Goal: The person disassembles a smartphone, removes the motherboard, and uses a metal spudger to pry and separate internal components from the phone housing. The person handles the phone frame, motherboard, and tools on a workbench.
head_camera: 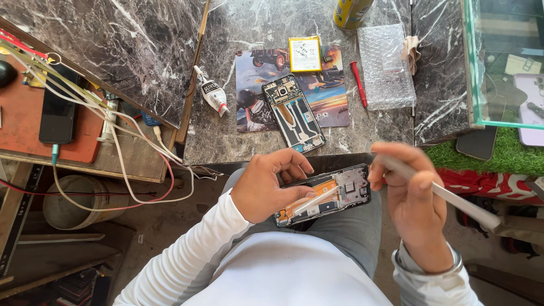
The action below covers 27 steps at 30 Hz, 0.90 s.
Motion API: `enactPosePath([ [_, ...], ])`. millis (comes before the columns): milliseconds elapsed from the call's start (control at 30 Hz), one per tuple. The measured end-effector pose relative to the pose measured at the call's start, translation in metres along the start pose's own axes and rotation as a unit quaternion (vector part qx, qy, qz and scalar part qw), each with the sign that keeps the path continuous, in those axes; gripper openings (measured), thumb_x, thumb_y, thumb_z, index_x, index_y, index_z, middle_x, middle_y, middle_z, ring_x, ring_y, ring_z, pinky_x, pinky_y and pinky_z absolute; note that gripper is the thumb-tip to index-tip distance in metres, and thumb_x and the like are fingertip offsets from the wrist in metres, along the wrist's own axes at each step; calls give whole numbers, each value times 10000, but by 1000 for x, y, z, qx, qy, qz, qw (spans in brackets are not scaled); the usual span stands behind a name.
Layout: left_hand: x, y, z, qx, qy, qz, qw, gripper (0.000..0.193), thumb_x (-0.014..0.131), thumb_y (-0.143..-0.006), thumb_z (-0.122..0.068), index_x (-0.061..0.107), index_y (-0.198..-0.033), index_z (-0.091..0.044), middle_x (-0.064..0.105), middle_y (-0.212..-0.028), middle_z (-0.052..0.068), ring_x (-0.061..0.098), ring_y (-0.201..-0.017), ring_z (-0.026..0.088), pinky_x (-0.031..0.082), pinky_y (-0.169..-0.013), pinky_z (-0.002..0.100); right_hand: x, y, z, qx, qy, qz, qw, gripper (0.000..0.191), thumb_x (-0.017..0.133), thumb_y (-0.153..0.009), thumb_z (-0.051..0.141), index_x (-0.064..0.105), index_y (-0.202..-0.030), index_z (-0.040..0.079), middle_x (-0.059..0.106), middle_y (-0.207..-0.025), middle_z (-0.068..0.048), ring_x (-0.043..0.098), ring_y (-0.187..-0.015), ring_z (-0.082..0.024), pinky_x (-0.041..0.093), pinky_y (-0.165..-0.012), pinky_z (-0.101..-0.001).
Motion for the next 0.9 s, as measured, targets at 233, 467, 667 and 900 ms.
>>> enactPosePath([
  [233,-2,1,-2,-6,-1,-3,1000,352,889,-727,-197,716,-1006,-70,754,-822,29,647,-655,81,543,-612,248,12,8,-2,117,95,-43,988,230,658,-982,82,676,-1151,-73,706,-1029,-135,710,-967,-178,571,-861,-294],
  [467,-3,2,-6,-3,-11,-10,1000,359,898,-722,-198,714,-1002,-68,760,-835,36,659,-663,93,549,-619,256,18,6,-5,125,28,-24,991,147,698,-937,-43,704,-1083,-54,693,-1032,-132,718,-967,-186,578,-859,-296],
  [667,-4,2,-8,0,-13,-8,1000,357,896,-727,-200,707,-998,-66,765,-849,43,671,-669,102,554,-623,261,17,7,-5,130,8,-32,991,148,701,-924,-59,701,-1072,-49,681,-1061,-121,705,-972,-176,573,-868,-292],
  [900,-4,2,-11,10,-31,-20,999,349,895,-728,-200,702,-988,-70,764,-858,54,703,-665,123,568,-616,277,25,4,0,81,180,-61,978,251,729,-844,-62,629,-1071,-26,720,-1083,-123,701,-1023,-150,569,-942,-280],
])
Point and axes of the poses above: each hand's wrist, its own y-axis away from the middle knuckle, its own x-axis out of the palm, z = x × y, the point moved 4 cm from there along -y, towards the middle knuckle
